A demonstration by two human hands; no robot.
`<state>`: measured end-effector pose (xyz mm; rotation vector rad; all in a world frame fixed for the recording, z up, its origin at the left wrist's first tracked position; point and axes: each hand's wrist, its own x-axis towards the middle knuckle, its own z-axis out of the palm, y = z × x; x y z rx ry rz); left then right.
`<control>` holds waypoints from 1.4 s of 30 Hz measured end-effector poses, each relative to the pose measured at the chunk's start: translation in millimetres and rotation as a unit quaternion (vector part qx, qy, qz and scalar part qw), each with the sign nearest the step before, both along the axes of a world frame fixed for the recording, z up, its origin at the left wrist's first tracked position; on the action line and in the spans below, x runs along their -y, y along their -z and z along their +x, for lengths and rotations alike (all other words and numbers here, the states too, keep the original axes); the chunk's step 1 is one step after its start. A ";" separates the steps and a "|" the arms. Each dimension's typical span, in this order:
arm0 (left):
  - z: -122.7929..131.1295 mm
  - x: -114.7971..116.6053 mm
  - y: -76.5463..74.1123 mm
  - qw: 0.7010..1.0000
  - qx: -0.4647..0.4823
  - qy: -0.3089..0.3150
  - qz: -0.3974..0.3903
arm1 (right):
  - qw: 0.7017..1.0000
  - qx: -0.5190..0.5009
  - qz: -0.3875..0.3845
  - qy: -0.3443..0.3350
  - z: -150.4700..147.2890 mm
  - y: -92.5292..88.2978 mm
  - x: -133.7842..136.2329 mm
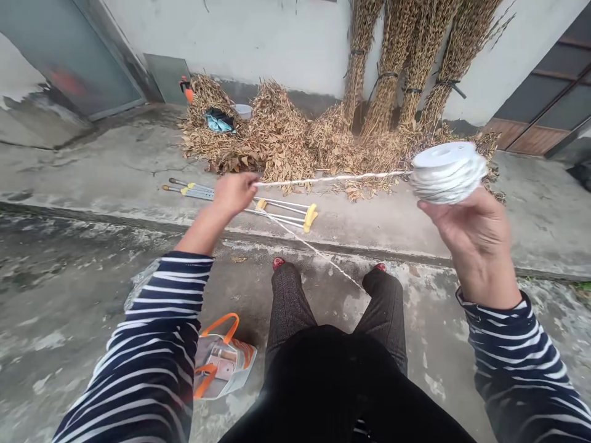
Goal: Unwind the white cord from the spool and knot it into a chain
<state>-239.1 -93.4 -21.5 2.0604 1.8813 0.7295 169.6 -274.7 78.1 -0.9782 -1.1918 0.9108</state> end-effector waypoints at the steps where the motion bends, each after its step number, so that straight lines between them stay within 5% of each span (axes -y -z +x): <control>1: -7.8 -8.5 -6.5 0.999 -0.022 -0.023 0.015 | 1.000 -0.002 0.017 0.011 1.0 -3.0 3.5; 5: -12.0 -30.4 -3.8 0.996 -0.086 0.007 -0.009 | 0.999 0.010 0.047 0.022 1.1 -4.8 10.3; 10: 77.5 -4.8 49.1 0.966 0.021 0.202 -0.160 | 1.000 0.019 -0.020 -0.005 -1.6 31.2 -8.0; 14: 179.2 37.7 60.8 0.869 0.304 0.356 -0.163 | 0.997 0.019 -0.071 -0.014 -2.6 56.8 -23.5; 16: 221.4 56.2 54.2 0.808 0.418 0.379 -0.169 | 0.996 0.024 -0.082 -0.008 -1.7 63.9 -28.0; 20: 265.4 86.9 52.9 0.745 0.506 0.371 -0.226 | 0.995 0.045 -0.083 0.020 4.2 75.7 -32.3; 23: 258.9 104.6 73.9 0.725 0.517 0.356 -0.284 | 0.993 0.049 -0.104 0.040 11.9 90.2 -36.0; 26: 229.5 116.8 98.4 0.753 0.444 0.357 -0.329 | 0.987 0.098 -0.097 0.080 21.9 113.3 -43.5; 29: 193.5 125.5 105.2 0.782 0.340 0.372 -0.368 | 0.961 0.225 -0.068 0.143 31.9 143.0 -51.4; 34: 152.3 132.8 65.0 0.805 0.260 0.384 -0.370 | 0.927 0.344 -0.060 0.139 37.1 192.9 -50.9; 38: 149.5 120.2 26.4 0.818 0.262 0.383 -0.340 | 0.883 0.459 -0.037 0.094 28.2 219.6 -38.4; 42: 165.7 84.9 24.8 0.846 0.305 0.340 -0.274 | 0.895 0.442 -0.061 0.009 13.3 223.6 -20.4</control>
